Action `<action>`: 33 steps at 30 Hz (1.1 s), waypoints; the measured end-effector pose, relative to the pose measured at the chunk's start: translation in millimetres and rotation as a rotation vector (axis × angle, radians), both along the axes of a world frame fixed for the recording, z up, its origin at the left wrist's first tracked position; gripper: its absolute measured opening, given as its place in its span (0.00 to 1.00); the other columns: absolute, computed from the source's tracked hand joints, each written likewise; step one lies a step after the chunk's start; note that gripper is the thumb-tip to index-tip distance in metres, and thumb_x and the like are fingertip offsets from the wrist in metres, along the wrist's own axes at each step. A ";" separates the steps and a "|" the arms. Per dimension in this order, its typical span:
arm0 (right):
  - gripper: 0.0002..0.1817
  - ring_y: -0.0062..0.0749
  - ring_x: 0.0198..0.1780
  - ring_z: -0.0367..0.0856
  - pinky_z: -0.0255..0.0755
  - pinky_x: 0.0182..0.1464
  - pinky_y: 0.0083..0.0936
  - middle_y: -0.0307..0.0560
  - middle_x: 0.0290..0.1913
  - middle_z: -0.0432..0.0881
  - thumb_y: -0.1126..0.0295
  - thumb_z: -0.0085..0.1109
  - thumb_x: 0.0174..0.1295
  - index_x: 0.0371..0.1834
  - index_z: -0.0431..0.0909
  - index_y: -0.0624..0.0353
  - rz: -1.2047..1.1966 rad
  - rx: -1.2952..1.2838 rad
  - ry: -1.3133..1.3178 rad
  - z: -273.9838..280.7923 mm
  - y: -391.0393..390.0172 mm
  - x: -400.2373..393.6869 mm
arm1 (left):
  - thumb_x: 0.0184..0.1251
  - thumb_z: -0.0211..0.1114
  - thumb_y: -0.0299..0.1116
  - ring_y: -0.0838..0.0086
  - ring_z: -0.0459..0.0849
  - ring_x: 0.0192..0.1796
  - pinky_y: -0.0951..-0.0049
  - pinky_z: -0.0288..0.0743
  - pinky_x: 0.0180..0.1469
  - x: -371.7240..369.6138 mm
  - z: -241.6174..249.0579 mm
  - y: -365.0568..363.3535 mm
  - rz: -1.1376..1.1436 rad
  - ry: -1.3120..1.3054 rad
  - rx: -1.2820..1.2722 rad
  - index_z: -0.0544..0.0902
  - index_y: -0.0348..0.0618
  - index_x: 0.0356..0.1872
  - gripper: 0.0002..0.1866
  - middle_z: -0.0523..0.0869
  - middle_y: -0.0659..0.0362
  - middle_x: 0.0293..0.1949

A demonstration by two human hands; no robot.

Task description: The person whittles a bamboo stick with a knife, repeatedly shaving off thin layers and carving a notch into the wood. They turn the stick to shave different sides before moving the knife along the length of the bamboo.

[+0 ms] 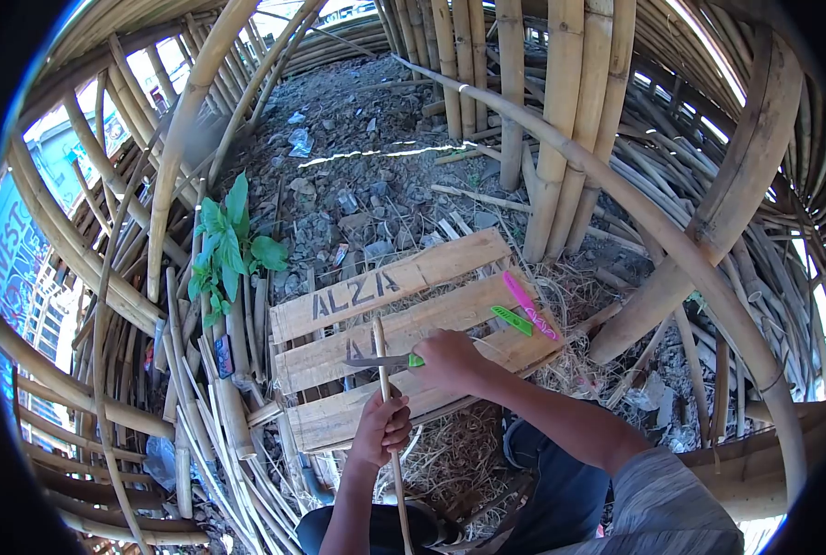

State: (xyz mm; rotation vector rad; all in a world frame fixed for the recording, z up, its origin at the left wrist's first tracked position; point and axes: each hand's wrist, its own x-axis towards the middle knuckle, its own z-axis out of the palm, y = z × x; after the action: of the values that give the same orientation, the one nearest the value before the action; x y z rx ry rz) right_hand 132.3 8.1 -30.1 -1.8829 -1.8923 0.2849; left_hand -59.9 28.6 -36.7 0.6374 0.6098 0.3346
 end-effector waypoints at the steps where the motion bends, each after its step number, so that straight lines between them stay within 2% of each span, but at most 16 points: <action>1: 0.12 0.50 0.26 0.82 0.77 0.32 0.40 0.57 0.20 0.80 0.62 0.59 0.49 0.20 0.81 0.60 -0.004 -0.026 -0.010 -0.7 -0.2 0.0 | 0.67 0.54 0.30 0.86 0.54 0.07 0.83 0.46 0.06 0.3 0.2 -0.3 -0.003 0.001 -0.004 0.64 0.53 0.29 0.09 0.60 0.69 0.12; 9: 0.14 0.51 0.26 0.82 0.78 0.31 0.39 0.58 0.20 0.79 0.60 0.59 0.50 0.21 0.81 0.62 0.019 -0.116 0.010 -7.9 2.0 -11.6 | 0.67 0.54 0.29 0.86 0.54 0.08 0.83 0.46 0.06 -0.8 -0.4 -0.2 0.006 0.006 -0.011 0.65 0.52 0.30 0.08 0.60 0.69 0.12; 15: 0.14 0.50 0.26 0.83 0.77 0.32 0.40 0.59 0.20 0.80 0.61 0.58 0.49 0.21 0.81 0.63 0.055 -0.082 -0.001 -13.4 4.0 -14.7 | 0.67 0.54 0.29 0.86 0.53 0.08 0.84 0.45 0.07 -4.9 -0.4 -0.5 0.031 0.019 0.011 0.67 0.53 0.29 0.07 0.59 0.70 0.12; 18: 0.13 0.49 0.27 0.83 0.77 0.33 0.41 0.59 0.21 0.80 0.62 0.58 0.49 0.21 0.81 0.62 -0.040 -0.049 -0.022 -19.6 14.1 -7.8 | 0.68 0.53 0.28 0.85 0.54 0.08 0.82 0.45 0.07 -5.3 -5.5 -1.0 0.008 -0.008 0.015 0.64 0.52 0.29 0.09 0.60 0.68 0.13; 20: 0.12 0.49 0.27 0.83 0.76 0.32 0.40 0.59 0.21 0.80 0.62 0.58 0.49 0.20 0.81 0.61 -0.282 0.083 -0.036 -13.4 28.6 8.5 | 0.68 0.53 0.28 0.85 0.53 0.08 0.82 0.46 0.07 -5.1 -6.9 -0.9 0.009 0.013 0.036 0.63 0.53 0.29 0.09 0.60 0.68 0.13; 21: 0.12 0.50 0.27 0.83 0.76 0.30 0.39 0.58 0.22 0.81 0.63 0.58 0.49 0.20 0.81 0.61 -0.255 -0.003 -0.037 -3.2 28.8 11.1 | 0.68 0.53 0.28 0.85 0.53 0.08 0.82 0.46 0.07 -5.4 -4.6 -0.3 0.003 0.015 0.043 0.63 0.53 0.29 0.09 0.60 0.68 0.13; 24: 0.11 0.51 0.28 0.82 0.74 0.31 0.43 0.56 0.22 0.80 0.61 0.59 0.48 0.20 0.81 0.58 -0.306 0.020 -0.011 -10.6 21.8 -3.4 | 0.67 0.53 0.28 0.85 0.54 0.08 0.82 0.46 0.07 -5.4 1.3 3.9 0.007 0.031 0.063 0.64 0.53 0.29 0.09 0.59 0.69 0.13; 26: 0.11 0.49 0.28 0.83 0.76 0.31 0.41 0.55 0.23 0.81 0.64 0.58 0.49 0.20 0.81 0.60 -0.292 0.000 -0.008 -7.9 15.8 -8.9 | 0.67 0.54 0.28 0.85 0.54 0.08 0.83 0.45 0.07 -9.0 -2.2 2.4 0.009 0.013 0.048 0.64 0.53 0.29 0.09 0.59 0.69 0.12; 33: 0.13 0.49 0.28 0.83 0.77 0.33 0.41 0.55 0.22 0.80 0.59 0.60 0.49 0.22 0.81 0.58 -0.148 0.011 -0.024 -21.2 8.0 -14.0 | 0.67 0.55 0.29 0.86 0.54 0.08 0.84 0.46 0.07 -13.4 -4.0 2.7 0.056 0.062 0.061 0.67 0.53 0.29 0.08 0.59 0.70 0.12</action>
State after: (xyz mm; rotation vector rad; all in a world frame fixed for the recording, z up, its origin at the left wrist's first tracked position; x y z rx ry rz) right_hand 118.3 16.0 -51.3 -2.0151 -1.7546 0.2040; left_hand -73.4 31.3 -40.7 0.6925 0.6795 0.3885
